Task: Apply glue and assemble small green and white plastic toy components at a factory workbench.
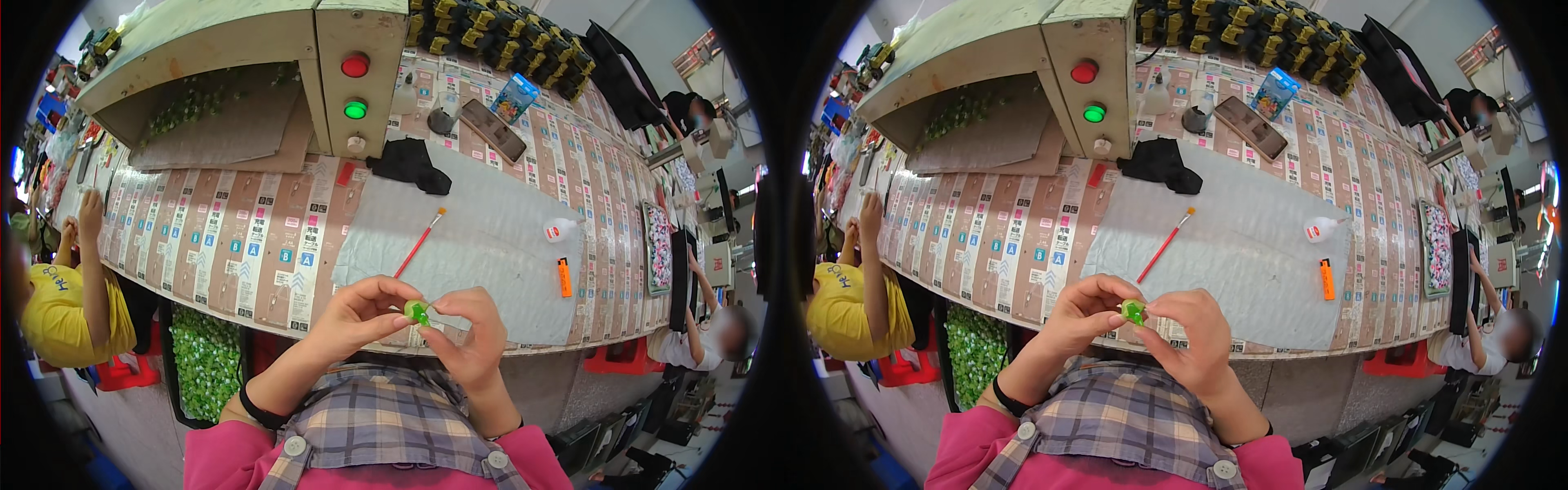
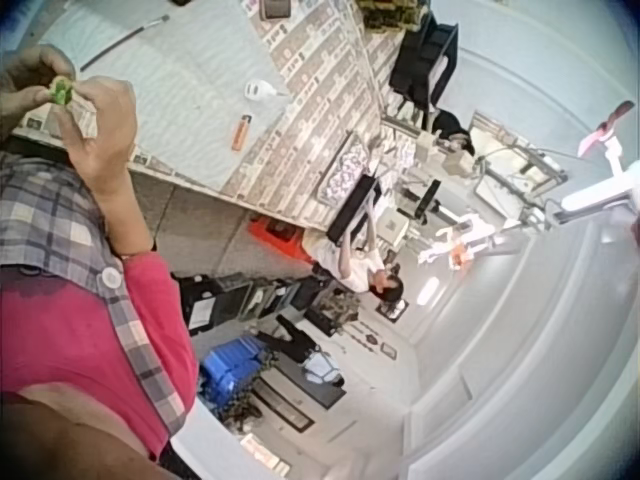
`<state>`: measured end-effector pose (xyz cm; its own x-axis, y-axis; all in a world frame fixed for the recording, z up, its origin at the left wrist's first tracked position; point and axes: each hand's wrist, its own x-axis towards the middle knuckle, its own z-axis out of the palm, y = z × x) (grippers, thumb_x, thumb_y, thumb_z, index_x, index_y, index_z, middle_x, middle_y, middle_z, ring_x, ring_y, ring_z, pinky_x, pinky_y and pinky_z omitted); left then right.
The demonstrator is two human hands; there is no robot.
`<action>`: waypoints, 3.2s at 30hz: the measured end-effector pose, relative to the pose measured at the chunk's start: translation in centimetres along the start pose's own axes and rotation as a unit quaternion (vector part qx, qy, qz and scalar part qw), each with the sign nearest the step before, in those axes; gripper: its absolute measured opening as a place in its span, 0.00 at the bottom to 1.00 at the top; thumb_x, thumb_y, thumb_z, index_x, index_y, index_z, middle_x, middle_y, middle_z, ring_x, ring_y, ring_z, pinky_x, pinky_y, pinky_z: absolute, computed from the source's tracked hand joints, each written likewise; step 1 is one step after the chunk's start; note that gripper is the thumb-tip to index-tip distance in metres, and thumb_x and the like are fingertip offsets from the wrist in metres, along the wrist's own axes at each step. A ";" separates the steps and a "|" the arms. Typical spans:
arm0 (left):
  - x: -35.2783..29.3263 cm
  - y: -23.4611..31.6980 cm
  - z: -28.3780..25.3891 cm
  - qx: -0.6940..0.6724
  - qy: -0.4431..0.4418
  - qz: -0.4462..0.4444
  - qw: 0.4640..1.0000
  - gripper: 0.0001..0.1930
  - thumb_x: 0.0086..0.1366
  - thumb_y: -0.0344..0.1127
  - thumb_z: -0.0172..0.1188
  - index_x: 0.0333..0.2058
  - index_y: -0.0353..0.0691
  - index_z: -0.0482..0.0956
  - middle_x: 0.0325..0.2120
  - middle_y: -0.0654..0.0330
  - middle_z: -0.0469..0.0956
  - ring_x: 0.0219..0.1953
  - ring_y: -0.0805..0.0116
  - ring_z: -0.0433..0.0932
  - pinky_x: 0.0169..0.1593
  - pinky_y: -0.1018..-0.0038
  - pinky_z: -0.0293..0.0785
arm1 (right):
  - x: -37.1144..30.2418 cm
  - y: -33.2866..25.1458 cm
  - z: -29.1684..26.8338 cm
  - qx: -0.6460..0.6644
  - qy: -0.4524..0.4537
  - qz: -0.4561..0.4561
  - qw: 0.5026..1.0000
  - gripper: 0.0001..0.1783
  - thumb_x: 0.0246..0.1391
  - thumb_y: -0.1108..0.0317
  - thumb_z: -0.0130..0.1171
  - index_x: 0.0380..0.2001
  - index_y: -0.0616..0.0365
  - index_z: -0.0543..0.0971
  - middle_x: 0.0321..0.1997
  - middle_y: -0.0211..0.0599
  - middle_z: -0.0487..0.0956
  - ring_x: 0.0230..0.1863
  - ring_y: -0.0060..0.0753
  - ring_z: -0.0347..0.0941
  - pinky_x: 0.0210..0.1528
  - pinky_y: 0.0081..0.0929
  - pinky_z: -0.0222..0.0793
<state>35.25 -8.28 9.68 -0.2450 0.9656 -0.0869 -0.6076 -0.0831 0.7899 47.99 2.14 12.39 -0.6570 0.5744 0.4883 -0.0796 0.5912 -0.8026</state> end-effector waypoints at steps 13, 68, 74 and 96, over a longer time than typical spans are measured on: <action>0.2 0.5 0.8 0.008 0.017 0.031 0.999 0.13 0.51 0.24 0.57 0.37 0.33 0.69 0.38 0.53 0.71 0.42 0.69 0.70 0.46 0.73 0.66 | 0.5 0.1 -0.3 -0.033 0.003 -0.047 0.998 0.12 0.32 0.76 0.64 0.24 0.58 0.74 0.23 0.33 0.73 0.23 0.30 0.69 0.24 0.22 0.63; -0.2 -0.1 0.4 0.062 -0.040 0.060 0.995 0.13 0.53 0.18 0.52 0.40 0.31 0.71 0.38 0.57 0.68 0.40 0.72 0.70 0.41 0.80 0.70 | 0.7 0.3 -1.4 0.154 -0.099 0.115 0.976 0.07 0.41 0.76 0.58 0.28 0.61 0.76 0.25 0.33 0.73 0.26 0.22 0.68 0.29 0.16 0.63; -0.2 -0.1 0.3 0.047 -0.048 0.051 0.996 0.13 0.53 0.19 0.53 0.39 0.31 0.71 0.38 0.57 0.69 0.41 0.71 0.70 0.43 0.79 0.69 | 1.0 0.2 -1.4 0.148 -0.107 0.113 0.977 0.07 0.40 0.76 0.58 0.27 0.61 0.76 0.24 0.32 0.73 0.25 0.22 0.67 0.28 0.16 0.62; 0.8 0.3 1.5 0.043 0.077 0.085 0.992 0.13 0.48 0.22 0.58 0.32 0.36 0.66 0.32 0.50 0.73 0.36 0.67 0.74 0.41 0.72 0.72 | 0.1 21.3 -13.6 -0.302 0.381 0.174 0.856 0.21 0.41 0.63 0.59 0.39 0.62 0.70 0.33 0.40 0.72 0.39 0.38 0.65 0.41 0.29 0.60</action>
<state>35.97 -7.20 10.77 -0.4555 0.8895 -0.0352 -0.4830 -0.2138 0.8491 56.43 22.50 0.00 0.1353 0.8421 0.5221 0.5757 0.3621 -0.7331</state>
